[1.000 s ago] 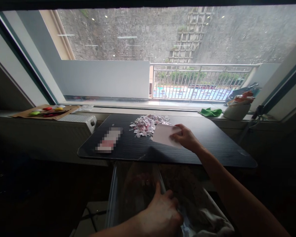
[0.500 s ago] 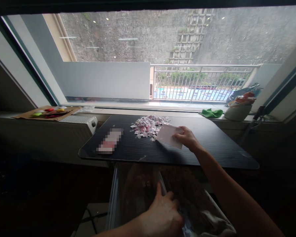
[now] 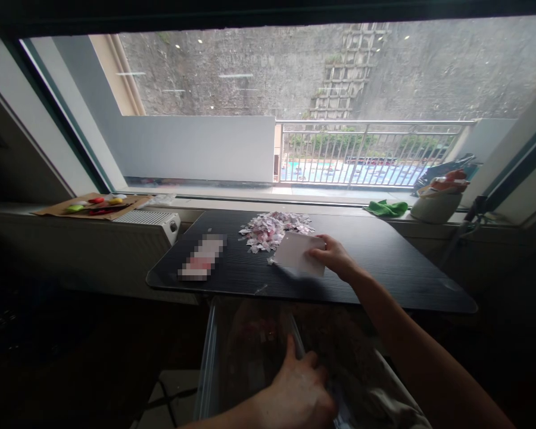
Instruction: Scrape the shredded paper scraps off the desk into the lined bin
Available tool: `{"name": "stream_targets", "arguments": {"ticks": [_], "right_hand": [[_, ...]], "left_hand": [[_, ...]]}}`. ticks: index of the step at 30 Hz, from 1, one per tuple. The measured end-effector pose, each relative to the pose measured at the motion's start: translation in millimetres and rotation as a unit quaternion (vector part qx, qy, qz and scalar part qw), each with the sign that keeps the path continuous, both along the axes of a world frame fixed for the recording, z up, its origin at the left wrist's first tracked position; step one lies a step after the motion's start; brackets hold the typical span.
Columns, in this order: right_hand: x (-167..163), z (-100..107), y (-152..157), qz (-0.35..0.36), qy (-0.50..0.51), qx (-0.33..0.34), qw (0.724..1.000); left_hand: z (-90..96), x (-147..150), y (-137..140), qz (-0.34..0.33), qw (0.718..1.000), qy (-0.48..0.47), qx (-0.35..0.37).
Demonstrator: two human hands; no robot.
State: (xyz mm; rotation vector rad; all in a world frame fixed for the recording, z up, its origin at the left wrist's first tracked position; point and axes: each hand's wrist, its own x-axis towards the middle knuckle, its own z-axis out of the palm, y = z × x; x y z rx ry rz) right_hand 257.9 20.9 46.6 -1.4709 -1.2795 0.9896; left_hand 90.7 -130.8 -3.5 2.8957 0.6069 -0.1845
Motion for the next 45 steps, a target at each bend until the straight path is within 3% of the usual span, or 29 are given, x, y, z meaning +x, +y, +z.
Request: {"name": "stream_targets", "arguments": {"ticks": [9,13,23,27,34,38,45], "right_hand": [[-4,3,-5,0.018,-0.03,-0.004,0.999],[-7,3,-8,0.05,0.013,-0.008,0.999],[-16,-6,-5,0.053,0.015,-0.013,0.998],[-16,0,-11,0.108,0.025,-0.032,0.993],[-13,0,-9,0.033,-0.02,0.003,0.999],[-17,-7,-4,0.071,-0.016,0.009,0.997],[-20,0,-9,0.073,-0.006,0.023,0.997]], "left_hand": [[5.2,0,0,0.003,1.0,0.01,-0.005],[3.5,1,0,0.001,1.0,0.002,-0.001],[-5.0,1,0,-0.009,0.999,-0.034,0.036],[-6.3,0,-1,-0.007,0.999,-0.046,0.023],[-2.3,-1,-1,-0.003,1.0,-0.028,0.008],[-0.9,-2,-2,-0.002,0.999,-0.046,0.013],[1.3,-1,-4,-0.008,0.999,-0.041,0.028]]}}
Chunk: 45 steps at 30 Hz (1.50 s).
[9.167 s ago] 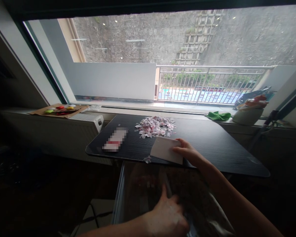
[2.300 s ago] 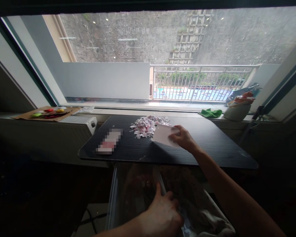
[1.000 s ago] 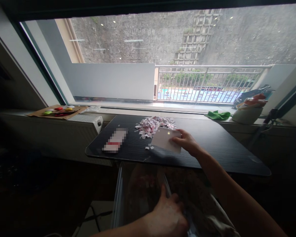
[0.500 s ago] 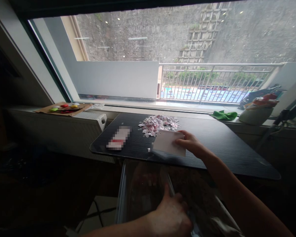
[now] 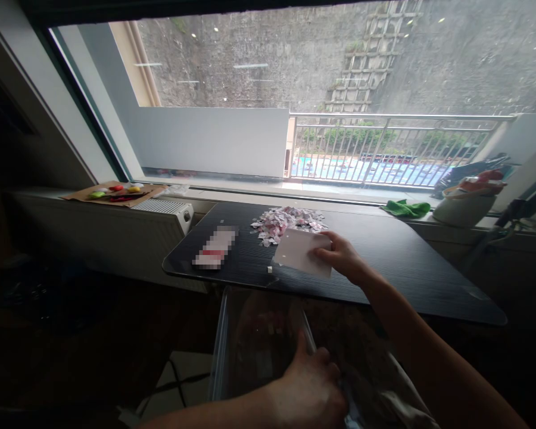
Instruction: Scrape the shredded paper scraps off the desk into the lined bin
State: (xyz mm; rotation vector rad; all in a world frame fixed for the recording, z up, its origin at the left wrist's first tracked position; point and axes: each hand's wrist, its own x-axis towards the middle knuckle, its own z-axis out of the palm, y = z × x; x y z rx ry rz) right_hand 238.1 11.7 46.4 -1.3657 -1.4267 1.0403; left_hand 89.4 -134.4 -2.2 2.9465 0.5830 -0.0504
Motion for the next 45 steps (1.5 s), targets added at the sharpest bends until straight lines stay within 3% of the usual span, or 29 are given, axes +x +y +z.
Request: {"name": "stream_targets", "arguments": {"ticks": [6,11,14,16,19,22,25,29,35,40,45], "right_hand": [[-4,9,-14,0.009,-0.072,-0.019,0.997],[58,24,-32,-0.058,-0.131,-0.026,0.989],[81,29,-37,-0.091,-0.118,-0.016,0.989],[74,29,-34,-0.074,-0.078,-0.004,0.994],[35,24,-24,0.005,-0.038,0.003,0.999],[-6,19,-14,0.074,-0.067,0.035,0.994],[-23,16,-12,0.097,-0.119,0.073,0.986],[-15,21,-20,0.128,-0.185,0.119,0.967],[-10,41,-44,0.123,-0.306,0.22,0.918],[-17,37,-44,0.135,-0.317,0.22,0.913],[10,33,-39,0.065,-0.363,0.221,0.903]], "left_hand": [[-5.8,-2,1,-0.003,1.0,-0.027,0.004],[6.0,-6,-2,0.014,1.0,-0.002,-0.025],[12.7,-6,-3,0.025,0.999,0.019,-0.04],[13.9,-6,-3,0.025,0.998,0.03,-0.047],[11.4,-7,-2,0.018,0.998,0.034,-0.042],[7.4,-9,-1,0.017,0.999,0.016,-0.026],[4.5,-9,-1,0.015,1.0,0.001,-0.019],[-1.7,-3,0,0.011,1.0,0.022,-0.007],[-9.7,5,1,0.017,1.0,0.017,0.02],[-7.2,3,1,0.024,0.999,0.046,0.005],[-2.3,1,0,0.016,0.998,0.057,-0.023]]}}
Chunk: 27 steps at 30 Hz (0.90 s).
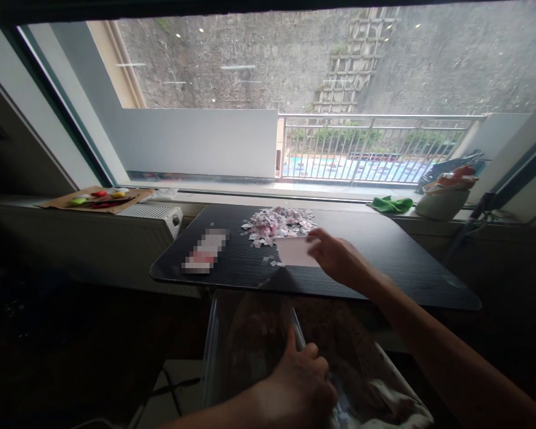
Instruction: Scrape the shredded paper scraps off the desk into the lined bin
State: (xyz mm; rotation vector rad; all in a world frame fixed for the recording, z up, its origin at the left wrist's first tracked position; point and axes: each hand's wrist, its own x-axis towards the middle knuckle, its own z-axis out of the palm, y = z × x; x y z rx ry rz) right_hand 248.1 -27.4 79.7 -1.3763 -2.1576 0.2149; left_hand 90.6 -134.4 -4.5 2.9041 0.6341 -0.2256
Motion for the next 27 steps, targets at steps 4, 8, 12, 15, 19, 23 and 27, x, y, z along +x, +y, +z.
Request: {"name": "stream_targets", "arguments": {"ticks": [4,8,12,15,19,23,27], "right_hand": [[42,4,-18,-0.093,-0.006,0.016,0.996],[74,7,-31,-0.108,0.088,-0.076,0.987],[87,-2,-15,-0.143,0.224,-0.158,0.951],[92,-17,4,-0.145,0.319,-0.222,0.91],[93,-31,14,-0.11,0.361,-0.318,0.87],[93,-34,11,-0.076,0.36,-0.355,0.859],[97,-33,7,-0.076,0.344,-0.378,0.856]], "left_hand": [[8.7,-2,1,0.002,1.0,-0.004,-0.02],[16.2,-6,1,0.007,0.999,-0.008,-0.032],[17.6,-9,0,0.015,0.999,-0.005,-0.037],[15.0,-11,1,0.014,0.999,0.003,-0.038],[6.7,-13,1,0.016,0.999,-0.009,-0.04],[-0.1,-16,1,0.017,0.999,-0.03,-0.036],[0.2,-16,1,0.018,0.999,-0.025,-0.04]]}}
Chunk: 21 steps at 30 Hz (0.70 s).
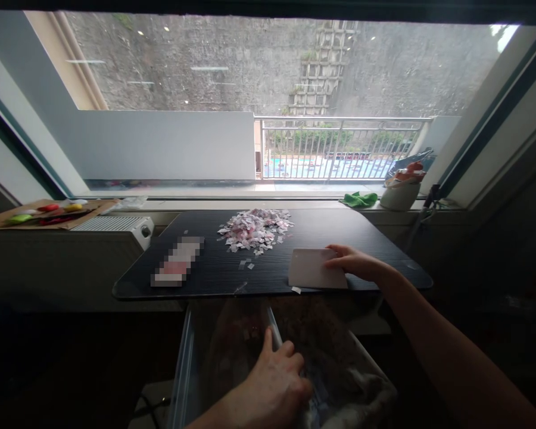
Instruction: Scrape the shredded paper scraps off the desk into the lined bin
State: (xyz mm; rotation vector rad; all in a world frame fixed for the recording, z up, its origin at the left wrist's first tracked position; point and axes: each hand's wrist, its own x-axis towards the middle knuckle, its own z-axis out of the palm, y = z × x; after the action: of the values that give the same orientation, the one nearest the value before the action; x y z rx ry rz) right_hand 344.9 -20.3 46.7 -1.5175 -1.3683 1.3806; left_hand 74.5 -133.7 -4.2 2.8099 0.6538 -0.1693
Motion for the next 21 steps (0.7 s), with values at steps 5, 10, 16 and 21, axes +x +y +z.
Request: {"name": "stream_targets", "arguments": {"ticks": [5,10,16,21], "right_hand": [[5,5,-9,0.024,0.002,-0.002,1.0],[3,19,-20,0.021,-0.022,0.02,0.999],[-22,18,-6,-0.06,0.006,0.097,0.993],[-58,2,16,-0.105,-0.003,0.126,0.987]], "left_hand": [[0.4,0,0,0.001,1.0,-0.005,0.006],[3.1,2,0,-0.006,1.0,0.006,0.014],[15.2,6,0,-0.012,0.999,0.026,0.016],[18.9,9,1,-0.015,0.999,0.042,0.009]]}}
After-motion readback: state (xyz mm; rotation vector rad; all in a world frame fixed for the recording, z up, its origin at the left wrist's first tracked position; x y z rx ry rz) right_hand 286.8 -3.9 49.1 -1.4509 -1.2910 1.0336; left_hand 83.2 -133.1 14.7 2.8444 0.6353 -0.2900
